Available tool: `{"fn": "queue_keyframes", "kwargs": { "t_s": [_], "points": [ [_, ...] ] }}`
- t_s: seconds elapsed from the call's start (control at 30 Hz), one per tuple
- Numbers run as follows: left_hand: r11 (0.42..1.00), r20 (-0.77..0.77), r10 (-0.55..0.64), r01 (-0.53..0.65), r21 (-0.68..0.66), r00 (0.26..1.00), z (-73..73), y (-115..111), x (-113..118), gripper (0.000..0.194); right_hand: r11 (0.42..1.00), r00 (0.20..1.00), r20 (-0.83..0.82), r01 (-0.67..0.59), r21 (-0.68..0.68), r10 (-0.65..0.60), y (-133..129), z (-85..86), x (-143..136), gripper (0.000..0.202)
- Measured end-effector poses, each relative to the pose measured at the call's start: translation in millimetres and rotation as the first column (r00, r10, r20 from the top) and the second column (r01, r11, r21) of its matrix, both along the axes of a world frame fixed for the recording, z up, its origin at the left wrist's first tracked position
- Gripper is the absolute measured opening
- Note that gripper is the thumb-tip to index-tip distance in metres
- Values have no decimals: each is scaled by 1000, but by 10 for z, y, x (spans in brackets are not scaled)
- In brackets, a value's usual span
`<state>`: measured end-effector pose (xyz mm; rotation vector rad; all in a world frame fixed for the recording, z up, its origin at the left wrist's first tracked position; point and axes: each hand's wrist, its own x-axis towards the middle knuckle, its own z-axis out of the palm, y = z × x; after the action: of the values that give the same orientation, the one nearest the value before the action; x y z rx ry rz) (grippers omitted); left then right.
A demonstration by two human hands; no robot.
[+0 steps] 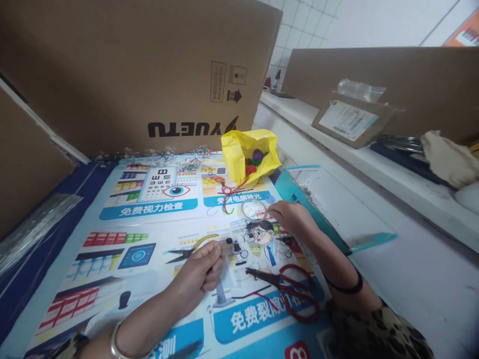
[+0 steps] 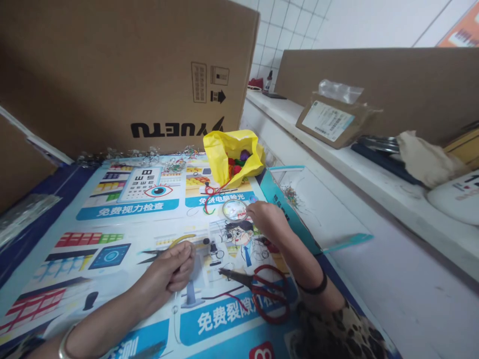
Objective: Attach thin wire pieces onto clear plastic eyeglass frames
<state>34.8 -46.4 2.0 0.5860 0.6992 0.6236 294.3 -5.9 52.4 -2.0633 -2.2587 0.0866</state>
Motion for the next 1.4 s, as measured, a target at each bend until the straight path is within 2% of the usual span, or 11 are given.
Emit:
{"fn": "queue_keyframes", "kwargs": {
  "t_s": [0.1,0.2,0.5,0.73,1.17,1.4],
  "points": [
    [1000,1,-4,4,0,1000,-6,1,2,24,1000,998,61,7,-25,-6,121,-54,57,24],
    [1000,19,-5,5,-7,1000,-8,-1,1,26,999,997,79,-24,-34,27,198,-122,-2,24],
    [998,71,-68,69,-8,995,-6,3,-18,25,985,979,110,-164,-49,169,433,-238,-135,24],
    [996,76,-83,84,-10,994,-7,19,-28,24,964,958,122,-251,-85,260,511,-309,-144,24],
    [996,84,-85,86,-1,993,3,11,-27,26,966,964,61,-256,-47,258,566,-372,-110,18],
    [998,97,-65,65,8,993,-18,12,-30,30,973,970,-123,-192,129,208,449,-314,-127,15]
  ]
}}
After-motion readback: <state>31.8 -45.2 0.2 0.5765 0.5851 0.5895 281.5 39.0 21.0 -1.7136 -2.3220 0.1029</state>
